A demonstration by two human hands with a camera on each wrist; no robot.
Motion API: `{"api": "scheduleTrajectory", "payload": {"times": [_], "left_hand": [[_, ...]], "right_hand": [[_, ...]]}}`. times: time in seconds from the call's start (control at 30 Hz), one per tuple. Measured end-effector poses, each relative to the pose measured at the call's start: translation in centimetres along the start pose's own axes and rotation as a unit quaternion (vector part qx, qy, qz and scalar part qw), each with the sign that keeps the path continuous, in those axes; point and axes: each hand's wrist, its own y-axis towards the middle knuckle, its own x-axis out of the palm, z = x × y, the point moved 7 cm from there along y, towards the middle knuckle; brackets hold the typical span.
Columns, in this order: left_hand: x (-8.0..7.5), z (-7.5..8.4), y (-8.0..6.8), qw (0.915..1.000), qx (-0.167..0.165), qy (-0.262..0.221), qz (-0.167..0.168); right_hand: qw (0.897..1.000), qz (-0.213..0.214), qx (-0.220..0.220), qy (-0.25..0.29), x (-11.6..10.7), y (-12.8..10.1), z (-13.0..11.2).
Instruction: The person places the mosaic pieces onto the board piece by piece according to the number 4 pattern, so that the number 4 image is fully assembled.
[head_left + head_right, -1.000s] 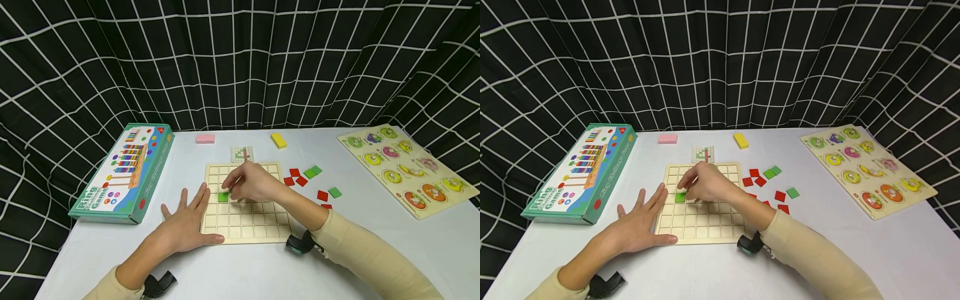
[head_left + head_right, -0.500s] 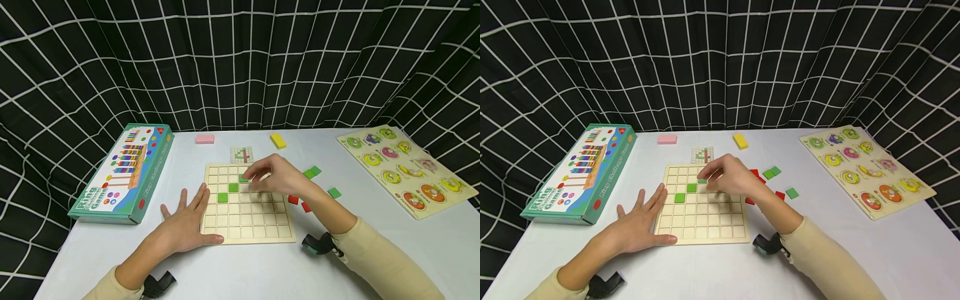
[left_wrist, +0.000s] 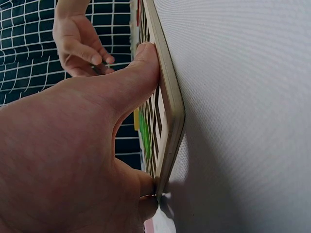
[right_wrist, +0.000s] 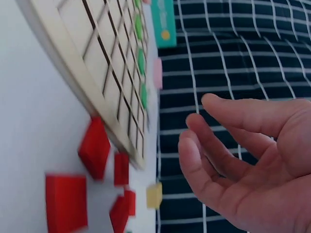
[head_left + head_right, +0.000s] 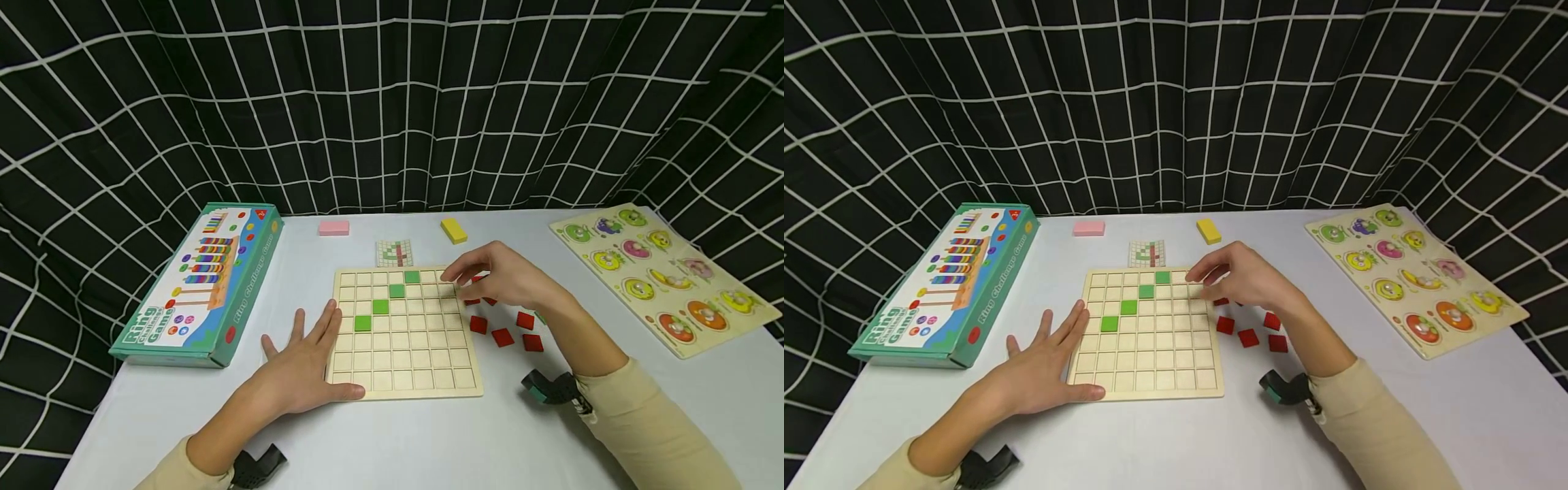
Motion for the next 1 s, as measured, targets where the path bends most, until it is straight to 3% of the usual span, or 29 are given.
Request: {"api": "scheduleTrajectory", "payload": {"times": [0.43, 0.67, 1.0], "left_hand": [[0.0, -0.1, 0.0, 1.0, -0.004, 0.002, -0.002], [0.0, -0.1, 0.0, 1.0, -0.003, 0.002, -0.006], [0.0, -0.1, 0.1, 1.0, -0.001, 0.005, -0.002]], "right_hand": [[1.0, -0.002, 0.008, -0.008, -3.4, -0.4, 3.7], [1.0, 0.021, 0.009, -0.007, -5.0, -0.6, 5.1], [0.997, 0.039, 0.04, -0.048, -6.5, -0.4, 7.8]]}}
